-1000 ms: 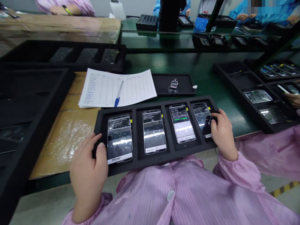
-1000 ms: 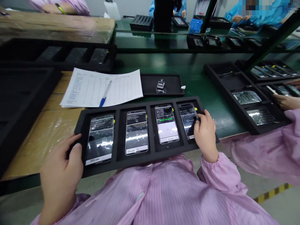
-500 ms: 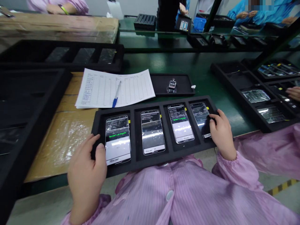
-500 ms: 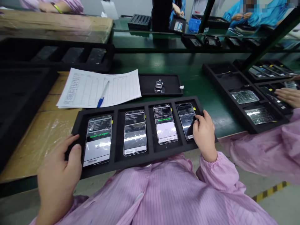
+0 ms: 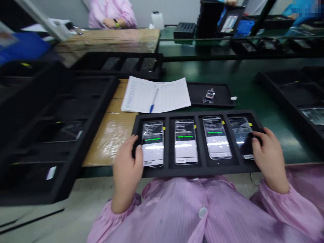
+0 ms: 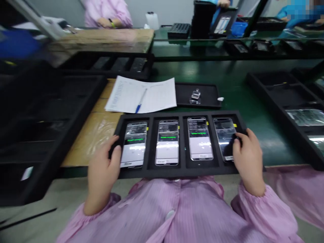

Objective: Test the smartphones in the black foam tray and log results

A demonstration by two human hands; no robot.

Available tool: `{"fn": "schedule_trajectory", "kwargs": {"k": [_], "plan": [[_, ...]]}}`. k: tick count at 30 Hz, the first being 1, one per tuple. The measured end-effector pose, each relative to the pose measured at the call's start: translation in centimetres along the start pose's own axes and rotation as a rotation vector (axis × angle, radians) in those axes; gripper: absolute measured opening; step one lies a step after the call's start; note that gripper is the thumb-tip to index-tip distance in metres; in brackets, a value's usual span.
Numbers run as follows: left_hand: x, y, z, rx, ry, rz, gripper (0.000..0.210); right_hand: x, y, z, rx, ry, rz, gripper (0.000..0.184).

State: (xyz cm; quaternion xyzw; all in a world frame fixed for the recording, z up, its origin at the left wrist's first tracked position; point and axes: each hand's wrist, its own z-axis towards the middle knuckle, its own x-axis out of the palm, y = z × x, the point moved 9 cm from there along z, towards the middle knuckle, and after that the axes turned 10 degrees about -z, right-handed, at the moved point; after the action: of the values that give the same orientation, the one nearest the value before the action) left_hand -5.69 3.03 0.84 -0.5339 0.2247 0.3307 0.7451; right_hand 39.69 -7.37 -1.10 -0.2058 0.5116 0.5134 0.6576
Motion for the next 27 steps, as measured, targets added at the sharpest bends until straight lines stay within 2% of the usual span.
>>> {"fn": "schedule_trajectory", "kwargs": {"k": [3,7,11,14,18,22,23,25,26,27], "plan": [[0.0,0.1,-0.3,0.001,0.008,0.001,0.046,0.4,-1.0,0.0,-0.017,0.014,-0.001,0.044],[0.3,-0.6,-0.8,0.036,0.044,0.090,0.048,1.1,-1.3,0.0,-0.045,0.117,0.000,0.051],[1.5,-0.9,-0.9,0.040,0.091,0.193,0.057,0.7,-1.1,-0.1,-0.046,0.112,-0.004,0.050],[2.5,-1.5,-1.1,0.062,0.107,0.170,0.061,0.7,-1.2,0.0,-0.058,0.086,-0.010,0.044],[2.4,-1.8,-1.2,-0.004,0.102,-0.063,0.059,0.8,-1.4,0.2,-0.051,0.056,0.009,0.038],[1.9,-0.2,0.0,-0.205,0.118,-0.568,0.073,-0.7,-0.6,0.2,0.020,0.002,0.042,0.035],[2.5,0.4,0.5,-0.278,0.184,-0.718,0.076,-1.7,0.1,0.0,0.034,-0.053,0.056,0.034],[4.2,0.8,1.1,-0.416,0.400,-0.945,0.075,-4.2,2.4,-0.8,0.016,-0.199,0.122,0.029],[4.9,0.7,1.2,-0.467,0.511,-1.003,0.071,-5.2,4.0,-1.3,-0.024,-0.243,0.193,0.026],[5.3,0.5,1.3,-0.500,0.588,-1.037,0.065,-5.6,6.0,-1.8,-0.083,-0.224,0.291,0.023]]}}
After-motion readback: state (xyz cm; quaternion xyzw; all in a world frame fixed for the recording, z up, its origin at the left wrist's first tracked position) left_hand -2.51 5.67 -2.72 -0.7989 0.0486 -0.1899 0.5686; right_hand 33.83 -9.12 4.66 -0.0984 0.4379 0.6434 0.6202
